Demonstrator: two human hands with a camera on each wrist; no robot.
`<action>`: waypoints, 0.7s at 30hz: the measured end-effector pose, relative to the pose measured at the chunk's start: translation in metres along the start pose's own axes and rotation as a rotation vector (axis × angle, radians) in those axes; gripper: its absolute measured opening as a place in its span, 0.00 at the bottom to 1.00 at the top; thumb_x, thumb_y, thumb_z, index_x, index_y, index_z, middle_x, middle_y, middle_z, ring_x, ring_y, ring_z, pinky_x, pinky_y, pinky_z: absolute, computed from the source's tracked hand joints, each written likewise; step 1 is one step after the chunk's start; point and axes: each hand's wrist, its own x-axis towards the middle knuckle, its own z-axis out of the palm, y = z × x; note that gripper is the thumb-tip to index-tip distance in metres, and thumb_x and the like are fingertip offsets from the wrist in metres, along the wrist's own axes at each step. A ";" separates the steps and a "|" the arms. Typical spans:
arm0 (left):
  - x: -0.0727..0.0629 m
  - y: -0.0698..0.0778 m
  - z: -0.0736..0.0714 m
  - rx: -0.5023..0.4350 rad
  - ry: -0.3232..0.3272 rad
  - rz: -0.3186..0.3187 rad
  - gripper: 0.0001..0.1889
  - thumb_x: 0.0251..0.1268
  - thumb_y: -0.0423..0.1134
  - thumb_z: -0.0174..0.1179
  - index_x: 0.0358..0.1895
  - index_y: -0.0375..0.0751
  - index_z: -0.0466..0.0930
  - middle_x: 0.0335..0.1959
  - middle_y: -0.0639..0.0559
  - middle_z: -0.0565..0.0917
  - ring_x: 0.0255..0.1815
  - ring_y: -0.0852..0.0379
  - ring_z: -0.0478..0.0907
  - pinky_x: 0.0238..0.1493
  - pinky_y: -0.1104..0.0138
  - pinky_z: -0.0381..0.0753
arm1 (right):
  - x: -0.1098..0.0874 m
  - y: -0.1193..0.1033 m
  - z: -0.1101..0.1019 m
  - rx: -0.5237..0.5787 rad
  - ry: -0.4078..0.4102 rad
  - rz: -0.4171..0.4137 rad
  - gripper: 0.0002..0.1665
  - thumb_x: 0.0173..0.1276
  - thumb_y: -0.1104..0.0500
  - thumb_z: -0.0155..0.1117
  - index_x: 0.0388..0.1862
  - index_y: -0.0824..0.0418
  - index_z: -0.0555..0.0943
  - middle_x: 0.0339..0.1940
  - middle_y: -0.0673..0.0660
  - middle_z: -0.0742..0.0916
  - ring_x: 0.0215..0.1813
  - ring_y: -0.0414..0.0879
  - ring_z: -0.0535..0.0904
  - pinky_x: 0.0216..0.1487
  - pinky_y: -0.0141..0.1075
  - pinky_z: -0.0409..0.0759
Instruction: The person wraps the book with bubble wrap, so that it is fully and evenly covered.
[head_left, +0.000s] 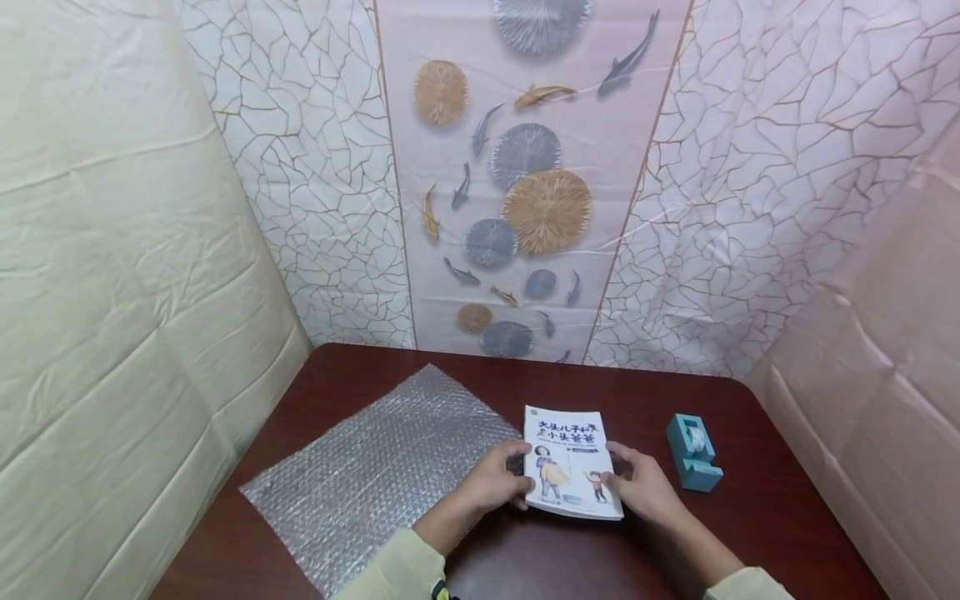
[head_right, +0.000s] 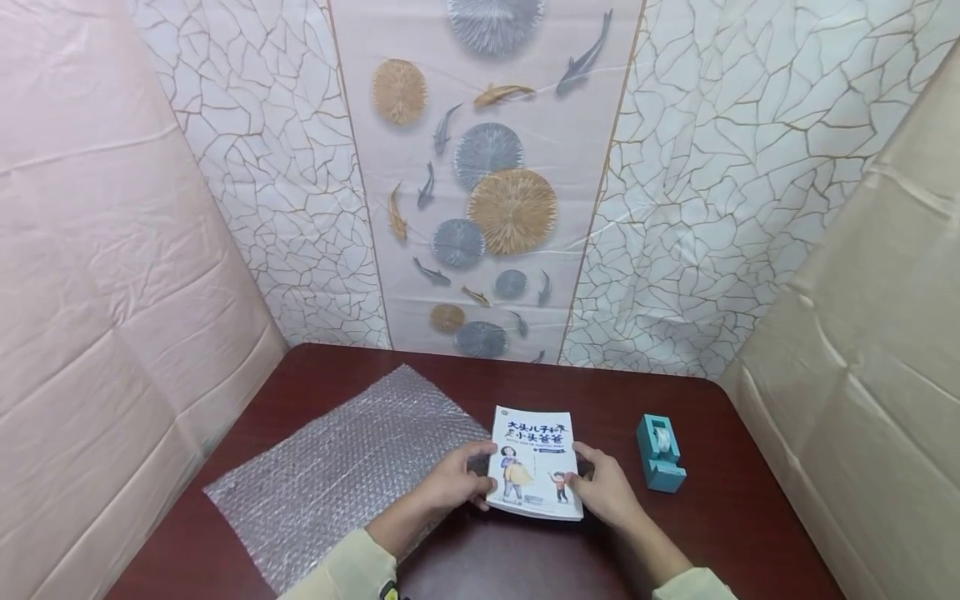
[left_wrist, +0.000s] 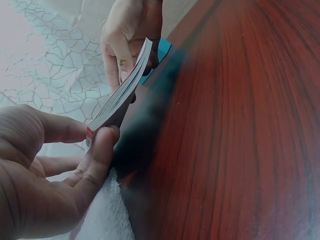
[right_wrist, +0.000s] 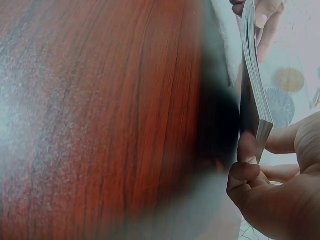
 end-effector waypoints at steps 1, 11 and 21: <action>0.000 0.000 -0.001 0.009 0.002 -0.002 0.37 0.59 0.17 0.64 0.76 0.21 0.71 0.75 0.26 0.73 0.20 0.59 0.79 0.26 0.64 0.90 | -0.001 0.000 0.000 0.006 0.002 -0.001 0.39 0.73 0.64 0.72 0.80 0.74 0.72 0.68 0.75 0.86 0.48 0.50 0.84 0.46 0.37 0.81; -0.004 0.001 -0.011 0.074 0.007 0.015 0.41 0.56 0.18 0.66 0.79 0.28 0.71 0.24 0.50 0.81 0.22 0.61 0.78 0.29 0.66 0.83 | -0.003 -0.006 0.001 0.082 0.038 -0.011 0.41 0.71 0.65 0.75 0.81 0.70 0.73 0.65 0.72 0.88 0.43 0.49 0.84 0.41 0.34 0.80; -0.009 0.005 -0.019 0.089 0.028 0.022 0.43 0.52 0.16 0.65 0.79 0.34 0.73 0.27 0.42 0.86 0.28 0.60 0.79 0.31 0.70 0.77 | -0.008 -0.010 0.000 0.111 0.017 -0.013 0.46 0.71 0.63 0.77 0.85 0.66 0.69 0.68 0.70 0.85 0.39 0.48 0.83 0.36 0.35 0.78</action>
